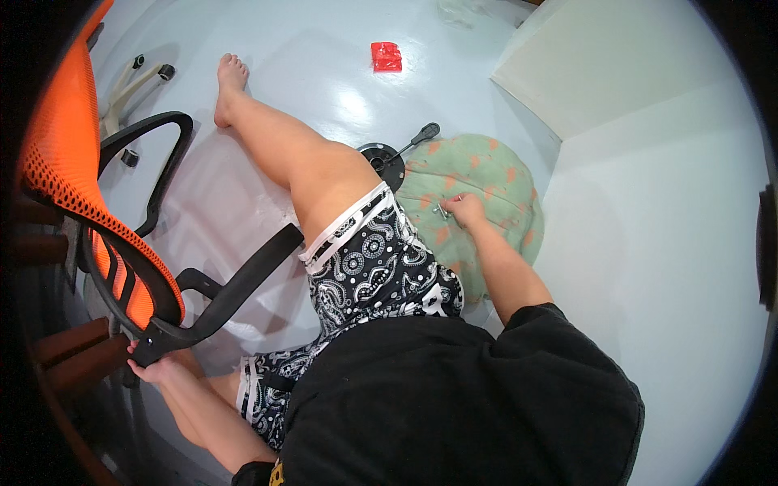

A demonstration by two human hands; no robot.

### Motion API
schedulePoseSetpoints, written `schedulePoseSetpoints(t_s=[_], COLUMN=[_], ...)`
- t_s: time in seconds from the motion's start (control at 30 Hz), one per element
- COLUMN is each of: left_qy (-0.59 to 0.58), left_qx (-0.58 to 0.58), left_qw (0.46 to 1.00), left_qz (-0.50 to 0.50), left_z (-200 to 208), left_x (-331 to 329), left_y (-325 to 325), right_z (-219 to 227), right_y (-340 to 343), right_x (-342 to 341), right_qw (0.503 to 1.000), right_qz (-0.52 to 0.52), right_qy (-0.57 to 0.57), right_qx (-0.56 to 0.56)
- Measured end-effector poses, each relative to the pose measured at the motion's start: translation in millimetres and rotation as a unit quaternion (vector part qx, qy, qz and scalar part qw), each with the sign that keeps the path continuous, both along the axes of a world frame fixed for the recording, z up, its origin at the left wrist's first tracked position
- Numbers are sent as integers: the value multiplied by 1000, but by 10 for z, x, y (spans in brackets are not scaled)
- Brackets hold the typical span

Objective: The person assembles an office chair by attaching the backrest to the seat using an Allen key. They tighten multiple screws on both sides of the backrest and then flip the chair to inspect the underside.

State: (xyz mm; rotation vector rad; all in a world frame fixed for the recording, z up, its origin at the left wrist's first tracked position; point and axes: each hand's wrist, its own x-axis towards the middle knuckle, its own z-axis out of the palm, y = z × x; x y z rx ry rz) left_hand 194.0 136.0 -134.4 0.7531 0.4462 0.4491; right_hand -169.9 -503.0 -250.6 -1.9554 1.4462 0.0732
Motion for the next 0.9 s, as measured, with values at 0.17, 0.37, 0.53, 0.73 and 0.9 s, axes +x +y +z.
schedulePoseSetpoints(t_s=[0.17,0.37,0.53,0.73,0.9], left_qy=[27,1,12,2,3], left_qx=[30,14,10,2,13], left_qw=[999,1000,1000,1000,1000], left_qz=[30,-10,12,-5,1], left_z=[30,1,16,-2,-63], left_x=[-18,-22,2,16,55], left_y=[-74,-12,-62,-27,5], right_z=[115,253,169,174,333], right_y=[-31,32,181,97,-136], right_x=[-121,-198,-35,-61,-330], right_qw=[948,840,977,964,713], right_qz=[-145,-267,150,-93,-354], right_qy=[-192,-349,-7,-196,-497], right_qx=[209,318,-154,156,345])
